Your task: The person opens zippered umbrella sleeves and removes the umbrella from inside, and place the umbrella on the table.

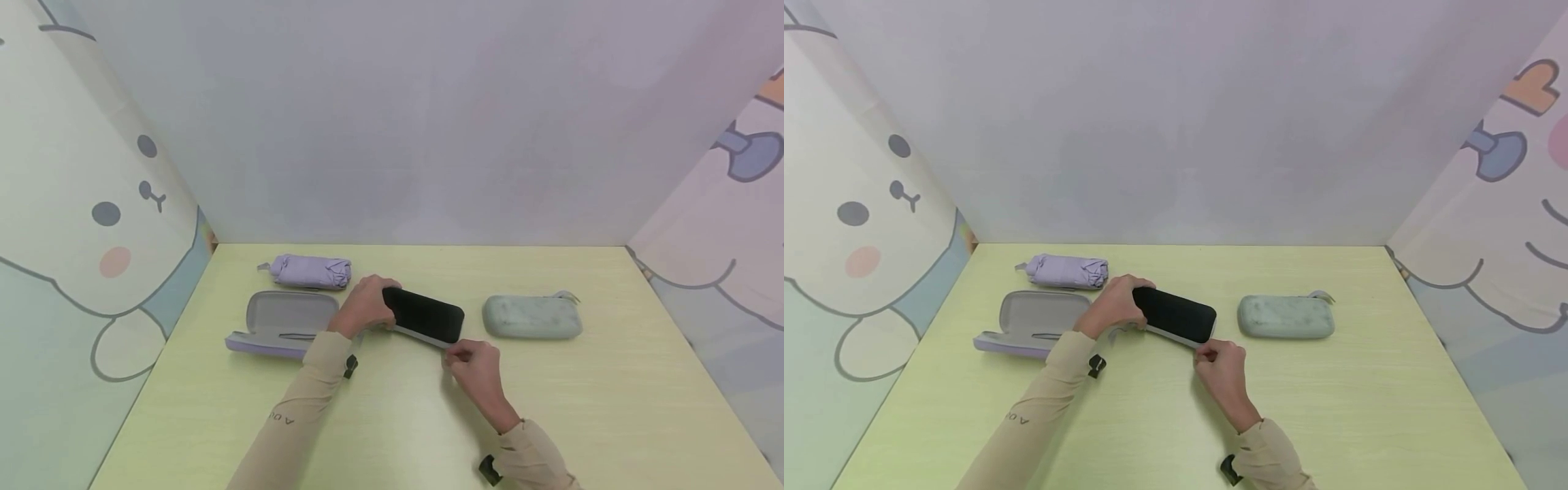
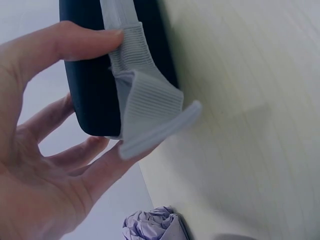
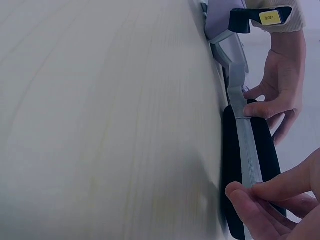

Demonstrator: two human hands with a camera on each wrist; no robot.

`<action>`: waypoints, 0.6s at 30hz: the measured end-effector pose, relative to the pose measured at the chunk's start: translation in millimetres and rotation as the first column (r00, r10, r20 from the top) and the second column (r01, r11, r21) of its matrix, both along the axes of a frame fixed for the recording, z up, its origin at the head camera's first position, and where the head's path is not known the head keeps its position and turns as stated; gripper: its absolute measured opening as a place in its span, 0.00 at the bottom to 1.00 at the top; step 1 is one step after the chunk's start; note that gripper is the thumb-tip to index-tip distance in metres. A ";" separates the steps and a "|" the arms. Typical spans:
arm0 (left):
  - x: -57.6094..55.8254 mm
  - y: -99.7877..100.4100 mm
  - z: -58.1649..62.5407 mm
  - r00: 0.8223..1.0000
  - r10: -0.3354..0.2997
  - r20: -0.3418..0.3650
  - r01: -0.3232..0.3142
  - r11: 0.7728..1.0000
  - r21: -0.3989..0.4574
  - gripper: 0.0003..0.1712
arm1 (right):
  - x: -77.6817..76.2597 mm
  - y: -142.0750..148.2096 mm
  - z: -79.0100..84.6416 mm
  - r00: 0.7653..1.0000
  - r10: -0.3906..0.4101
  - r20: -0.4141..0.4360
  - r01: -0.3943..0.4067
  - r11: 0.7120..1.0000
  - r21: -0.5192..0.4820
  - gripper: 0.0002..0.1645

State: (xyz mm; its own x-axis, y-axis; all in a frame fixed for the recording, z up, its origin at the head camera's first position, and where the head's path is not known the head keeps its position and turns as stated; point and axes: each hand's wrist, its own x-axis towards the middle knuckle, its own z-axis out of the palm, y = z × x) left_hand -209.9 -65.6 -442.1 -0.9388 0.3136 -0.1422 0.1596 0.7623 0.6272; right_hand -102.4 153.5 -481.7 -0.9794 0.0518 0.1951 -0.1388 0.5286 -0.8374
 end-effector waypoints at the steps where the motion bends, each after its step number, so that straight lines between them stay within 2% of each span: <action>1: 0.1 -0.2 -0.2 1.000 0.000 0.002 0.000 1.000 0.002 0.41 | 0.0 -0.1 -0.1 1.000 0.002 0.003 -0.002 1.000 -0.002 0.12; 18: 6.7 2.4 4.6 0.999 0.031 -0.012 -0.031 0.999 0.011 0.40 | -1.8 -3.3 -0.9 1.000 -0.005 -0.017 0.006 1.000 0.026 0.11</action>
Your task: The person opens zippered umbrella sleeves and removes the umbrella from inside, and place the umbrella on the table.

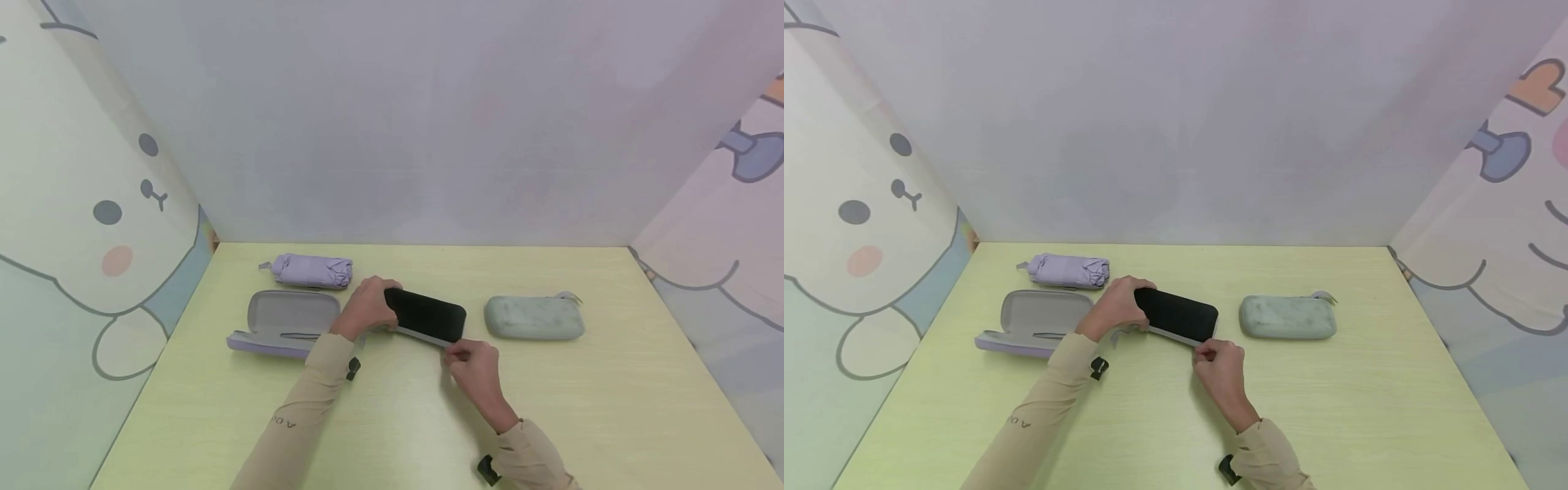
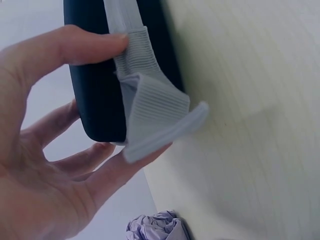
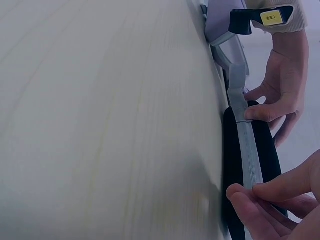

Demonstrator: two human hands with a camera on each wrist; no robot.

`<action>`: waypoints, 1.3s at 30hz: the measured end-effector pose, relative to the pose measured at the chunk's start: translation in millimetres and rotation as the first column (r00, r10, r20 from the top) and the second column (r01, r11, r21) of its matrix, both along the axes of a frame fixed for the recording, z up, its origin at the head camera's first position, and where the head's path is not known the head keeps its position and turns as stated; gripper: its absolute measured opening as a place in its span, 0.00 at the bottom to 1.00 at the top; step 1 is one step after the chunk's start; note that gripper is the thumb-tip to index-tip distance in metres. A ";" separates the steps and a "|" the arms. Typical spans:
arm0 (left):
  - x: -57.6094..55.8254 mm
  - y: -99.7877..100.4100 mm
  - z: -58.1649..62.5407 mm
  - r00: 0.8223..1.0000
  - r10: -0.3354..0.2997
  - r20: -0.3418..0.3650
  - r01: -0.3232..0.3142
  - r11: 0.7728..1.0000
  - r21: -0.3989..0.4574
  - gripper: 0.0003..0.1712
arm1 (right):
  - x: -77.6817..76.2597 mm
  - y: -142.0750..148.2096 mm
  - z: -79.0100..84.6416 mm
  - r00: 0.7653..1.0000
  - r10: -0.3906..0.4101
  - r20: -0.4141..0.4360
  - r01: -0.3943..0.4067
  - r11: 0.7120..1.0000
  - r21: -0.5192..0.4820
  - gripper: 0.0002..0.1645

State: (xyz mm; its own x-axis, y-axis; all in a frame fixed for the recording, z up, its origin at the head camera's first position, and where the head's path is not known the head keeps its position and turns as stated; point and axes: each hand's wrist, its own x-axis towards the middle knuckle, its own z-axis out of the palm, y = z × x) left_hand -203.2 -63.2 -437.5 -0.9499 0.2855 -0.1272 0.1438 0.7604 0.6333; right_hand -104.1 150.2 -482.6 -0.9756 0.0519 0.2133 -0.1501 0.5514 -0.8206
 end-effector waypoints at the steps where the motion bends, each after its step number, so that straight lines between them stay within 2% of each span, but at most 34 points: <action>1: 0.5 0.2 0.5 1.000 0.003 0.000 -0.003 1.000 0.001 0.40 | 0.0 0.1 0.0 1.000 0.001 0.001 -0.001 1.000 -0.002 0.11; 6: 2.6 0.6 2.5 1.000 0.015 0.002 -0.015 1.000 0.002 0.40 | -0.4 -0.1 0.7 1.000 -0.003 -0.004 0.003 1.000 -0.008 0.10; 13: 2.4 -0.3 -0.9 1.000 0.016 -0.010 -0.016 1.000 0.012 0.40 | -1.0 0.9 0.2 1.000 0.004 -0.010 -0.004 1.000 0.002 0.11; 22: 3.8 0.0 -3.4 1.000 0.025 -0.017 -0.024 0.998 0.057 0.40 | -1.5 0.6 0.8 1.000 -0.002 -0.010 0.002 1.000 0.005 0.10; 39: 6.9 2.9 -3.6 0.997 0.072 -0.011 -0.072 0.997 0.026 0.40 | -1.2 -0.4 2.5 0.999 -0.008 -0.035 0.009 1.000 0.024 0.09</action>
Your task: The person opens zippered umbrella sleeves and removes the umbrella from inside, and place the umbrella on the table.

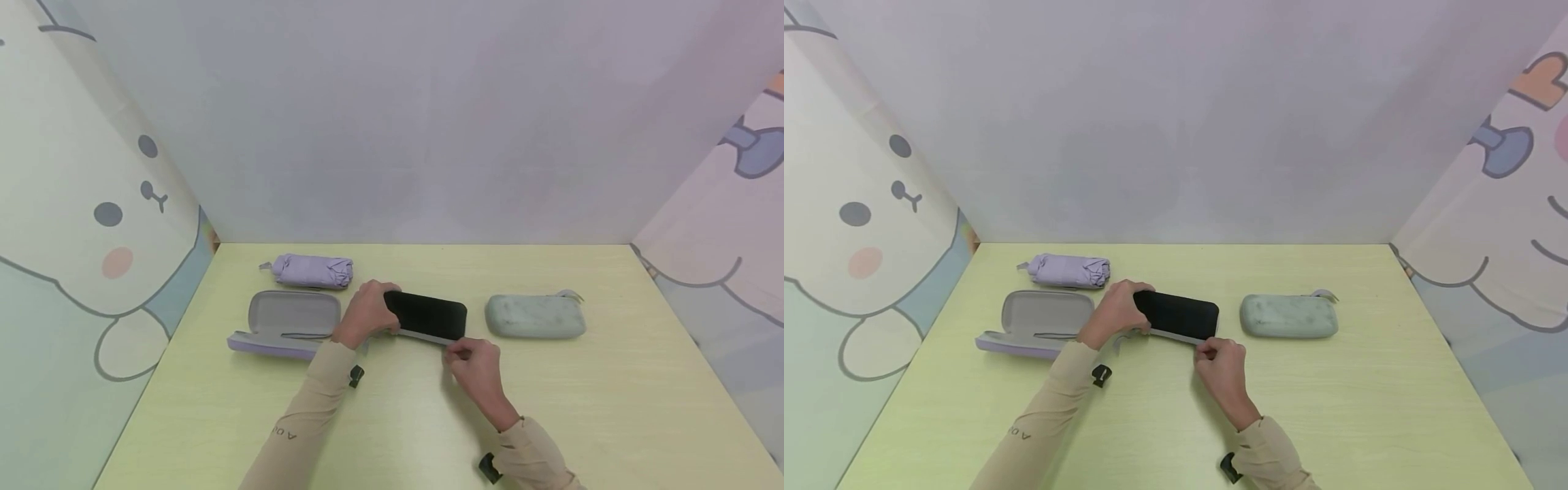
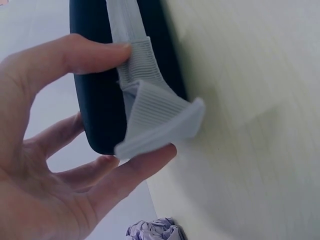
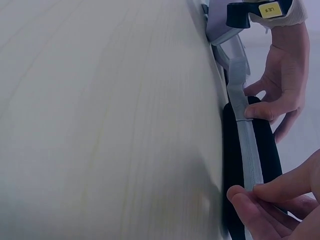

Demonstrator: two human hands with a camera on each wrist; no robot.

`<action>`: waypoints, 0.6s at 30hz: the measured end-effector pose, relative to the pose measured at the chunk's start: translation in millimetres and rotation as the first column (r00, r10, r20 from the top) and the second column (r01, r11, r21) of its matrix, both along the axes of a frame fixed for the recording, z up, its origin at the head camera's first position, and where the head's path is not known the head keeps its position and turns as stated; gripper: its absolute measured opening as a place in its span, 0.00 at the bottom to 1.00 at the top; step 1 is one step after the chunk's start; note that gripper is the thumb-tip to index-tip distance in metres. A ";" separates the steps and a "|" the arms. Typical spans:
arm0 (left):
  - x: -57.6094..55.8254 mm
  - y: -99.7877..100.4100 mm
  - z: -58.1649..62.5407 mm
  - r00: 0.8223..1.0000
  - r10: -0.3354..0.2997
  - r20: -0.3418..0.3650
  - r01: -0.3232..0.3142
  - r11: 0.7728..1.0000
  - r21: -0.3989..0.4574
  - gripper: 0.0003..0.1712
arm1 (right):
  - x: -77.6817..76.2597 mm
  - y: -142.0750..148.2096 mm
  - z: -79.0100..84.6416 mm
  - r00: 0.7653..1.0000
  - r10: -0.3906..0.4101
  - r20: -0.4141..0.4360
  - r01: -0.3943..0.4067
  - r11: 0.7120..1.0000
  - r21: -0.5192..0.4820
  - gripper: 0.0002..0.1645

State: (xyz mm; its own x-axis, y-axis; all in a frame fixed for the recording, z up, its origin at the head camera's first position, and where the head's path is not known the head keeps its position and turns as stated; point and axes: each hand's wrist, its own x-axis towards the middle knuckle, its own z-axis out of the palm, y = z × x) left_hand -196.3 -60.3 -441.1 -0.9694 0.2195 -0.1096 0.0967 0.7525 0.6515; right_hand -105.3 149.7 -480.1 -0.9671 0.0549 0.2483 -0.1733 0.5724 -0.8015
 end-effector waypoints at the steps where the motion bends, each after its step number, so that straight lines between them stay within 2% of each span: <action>1: -0.1 -0.1 -0.4 1.000 0.000 -0.004 0.000 1.000 -0.004 0.40 | 0.0 -0.1 0.1 1.000 0.000 -0.002 0.000 1.000 0.002 0.09; 18: 2.0 -0.2 -2.5 1.000 0.014 -0.019 -0.014 1.000 -0.010 0.40 | -0.9 -4.3 -0.7 0.998 0.020 -0.052 -0.018 0.999 0.039 0.08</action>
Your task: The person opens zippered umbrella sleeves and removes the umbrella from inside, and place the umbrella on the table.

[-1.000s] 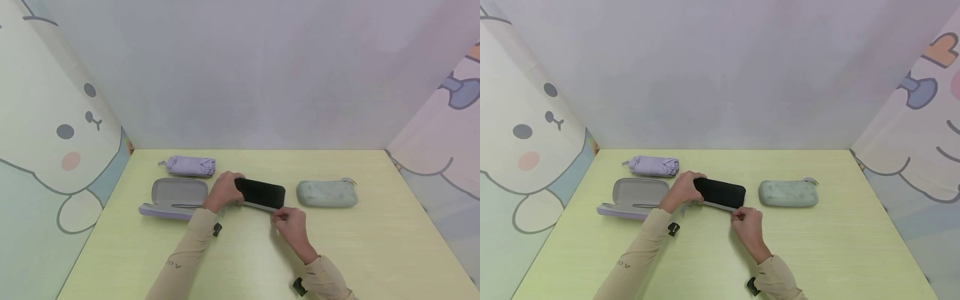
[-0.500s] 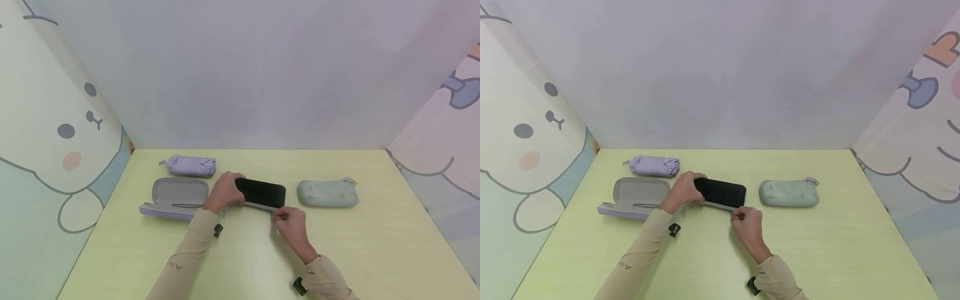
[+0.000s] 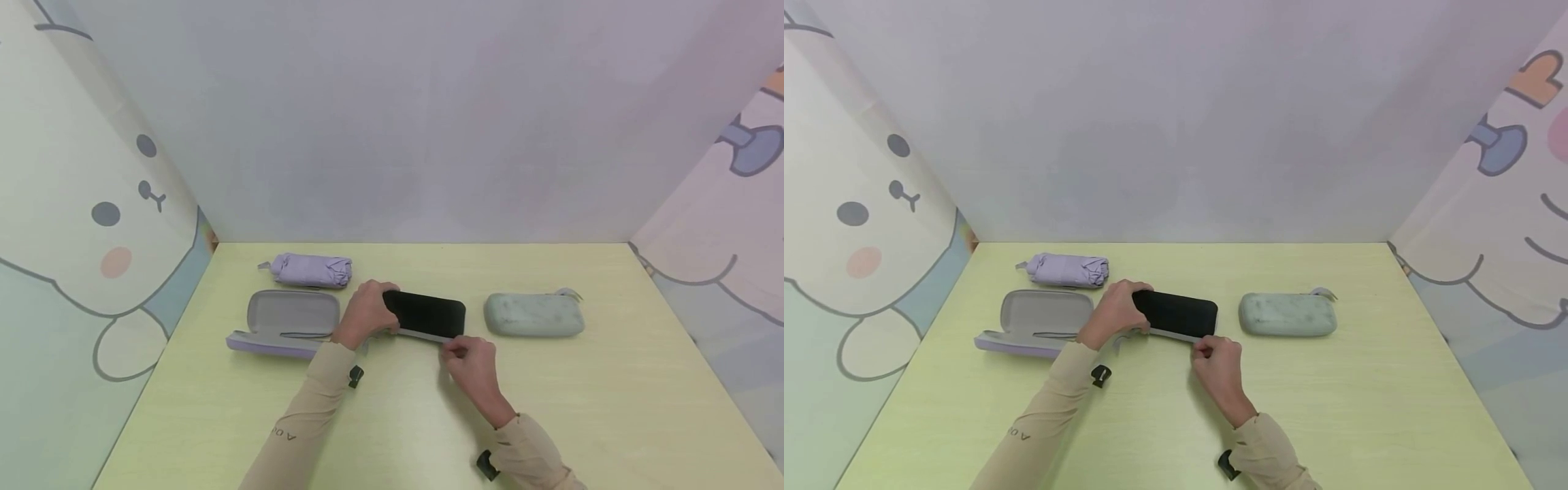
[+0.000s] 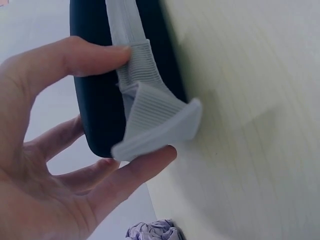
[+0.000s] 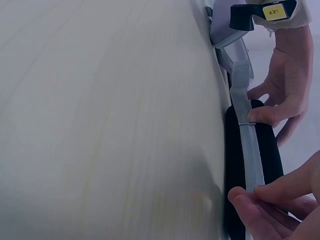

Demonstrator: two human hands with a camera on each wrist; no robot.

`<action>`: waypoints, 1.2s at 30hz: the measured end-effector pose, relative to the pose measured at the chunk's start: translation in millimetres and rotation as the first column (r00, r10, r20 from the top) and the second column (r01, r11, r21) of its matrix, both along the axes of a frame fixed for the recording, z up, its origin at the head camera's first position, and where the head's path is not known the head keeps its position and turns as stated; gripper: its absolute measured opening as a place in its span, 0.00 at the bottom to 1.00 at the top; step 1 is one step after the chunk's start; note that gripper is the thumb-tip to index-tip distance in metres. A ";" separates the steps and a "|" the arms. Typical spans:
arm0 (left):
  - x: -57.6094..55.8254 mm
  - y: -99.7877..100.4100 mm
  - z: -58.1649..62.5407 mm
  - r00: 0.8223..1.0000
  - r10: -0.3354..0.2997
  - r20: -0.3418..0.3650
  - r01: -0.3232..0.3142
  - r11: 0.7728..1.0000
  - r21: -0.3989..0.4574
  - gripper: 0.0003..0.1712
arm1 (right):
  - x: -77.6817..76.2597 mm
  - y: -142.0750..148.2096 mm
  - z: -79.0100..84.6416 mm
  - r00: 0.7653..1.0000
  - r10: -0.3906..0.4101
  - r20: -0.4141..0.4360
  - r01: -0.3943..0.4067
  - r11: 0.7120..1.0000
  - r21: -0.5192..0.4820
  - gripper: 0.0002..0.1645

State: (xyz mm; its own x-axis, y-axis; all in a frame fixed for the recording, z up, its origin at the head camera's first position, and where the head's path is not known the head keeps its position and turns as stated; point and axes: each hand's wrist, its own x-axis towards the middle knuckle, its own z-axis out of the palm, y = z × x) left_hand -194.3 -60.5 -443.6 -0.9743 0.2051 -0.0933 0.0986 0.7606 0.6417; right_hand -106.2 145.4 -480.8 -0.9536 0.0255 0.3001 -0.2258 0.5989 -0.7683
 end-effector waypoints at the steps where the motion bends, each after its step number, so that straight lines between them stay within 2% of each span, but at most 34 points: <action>1: 0.3 -0.2 0.1 1.000 0.002 0.000 -0.002 1.000 -0.001 0.40 | 0.1 -0.2 0.0 1.000 0.001 -0.001 -0.001 1.000 -0.003 0.08; 16: 1.3 -0.7 -1.2 1.000 0.004 -0.001 -0.004 1.000 0.015 0.40 | -3.0 -4.8 -4.9 1.000 -0.006 0.001 0.006 1.000 -0.030 0.08; 24: 2.0 0.7 0.1 1.000 -0.003 -0.011 0.003 1.000 0.017 0.39 | -5.7 -7.3 -4.9 1.000 -0.003 -0.011 0.003 1.000 0.022 0.10; 31: 1.8 0.4 0.3 1.000 -0.005 -0.018 0.006 1.000 0.019 0.40 | -6.7 -9.7 -1.9 1.000 0.022 0.012 -0.023 0.999 0.029 0.10; 36: 1.9 -0.1 -0.3 1.000 -0.002 -0.025 0.002 1.000 0.003 0.39 | -8.5 -13.8 -3.3 0.999 0.035 -0.005 -0.035 0.998 0.043 0.11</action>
State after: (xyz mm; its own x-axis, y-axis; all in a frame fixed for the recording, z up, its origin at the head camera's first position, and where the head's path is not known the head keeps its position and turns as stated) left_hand -192.4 -60.6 -443.9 -0.9760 0.2069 -0.0683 0.1160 0.7587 0.6410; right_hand -114.7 131.6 -484.1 -0.9518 -0.0207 0.3061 -0.2517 0.6228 -0.7408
